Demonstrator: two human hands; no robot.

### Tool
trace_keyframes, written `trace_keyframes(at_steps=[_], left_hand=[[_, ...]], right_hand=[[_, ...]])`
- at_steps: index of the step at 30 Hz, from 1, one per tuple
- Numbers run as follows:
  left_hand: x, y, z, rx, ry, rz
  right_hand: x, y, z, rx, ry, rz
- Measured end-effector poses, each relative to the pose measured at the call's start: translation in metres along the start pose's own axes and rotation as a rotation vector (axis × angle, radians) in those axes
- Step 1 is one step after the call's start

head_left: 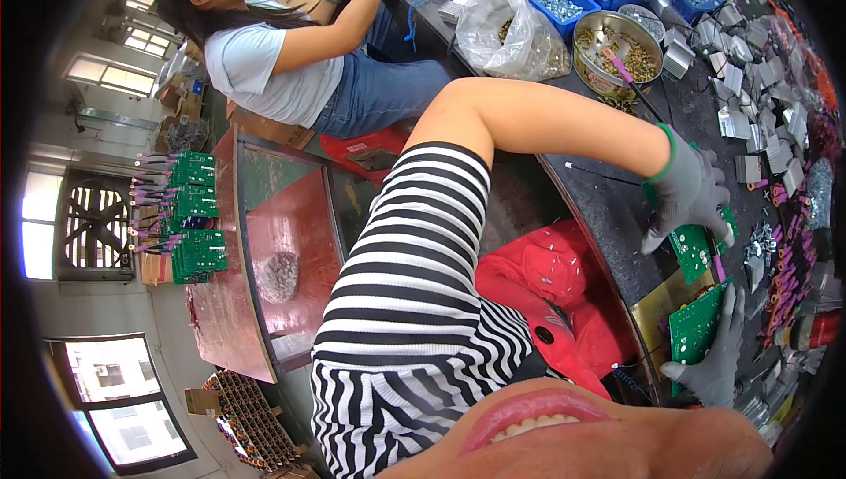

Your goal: Assembling components onto printed circuit boards using an electric screwdriver.

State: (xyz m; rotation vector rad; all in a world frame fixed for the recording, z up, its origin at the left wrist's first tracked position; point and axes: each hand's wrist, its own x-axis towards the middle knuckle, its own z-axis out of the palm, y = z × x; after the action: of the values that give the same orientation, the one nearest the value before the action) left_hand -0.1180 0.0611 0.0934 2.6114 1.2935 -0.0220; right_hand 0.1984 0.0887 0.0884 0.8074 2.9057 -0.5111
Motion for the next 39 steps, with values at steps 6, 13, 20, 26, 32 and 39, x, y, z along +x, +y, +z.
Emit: trace_keyframes(at_steps=[6,13,20,26,32,39], left_hand=[[0.003,0.006,0.018,0.107,0.051,-0.025],[-0.002,-0.002,0.014,-0.138,0.020,0.034],[-0.009,-0.007,0.025,-0.011,0.142,0.093],[-0.013,-0.006,0.022,0.012,0.072,0.043],[-0.009,0.002,0.017,0.025,-0.045,0.040],[-0.062,-0.134,0.000,-0.558,0.534,-0.126]], right_hand=[[-0.005,-0.009,-0.005,0.095,0.022,-0.036],[0.007,0.003,-0.017,0.068,0.048,-0.112],[0.006,0.005,-0.028,0.064,0.041,-0.082],[0.015,0.008,-0.021,0.038,0.007,-0.109],[0.014,0.003,-0.013,-0.031,-0.031,-0.062],[-0.024,0.015,-0.032,0.156,0.102,0.058]])
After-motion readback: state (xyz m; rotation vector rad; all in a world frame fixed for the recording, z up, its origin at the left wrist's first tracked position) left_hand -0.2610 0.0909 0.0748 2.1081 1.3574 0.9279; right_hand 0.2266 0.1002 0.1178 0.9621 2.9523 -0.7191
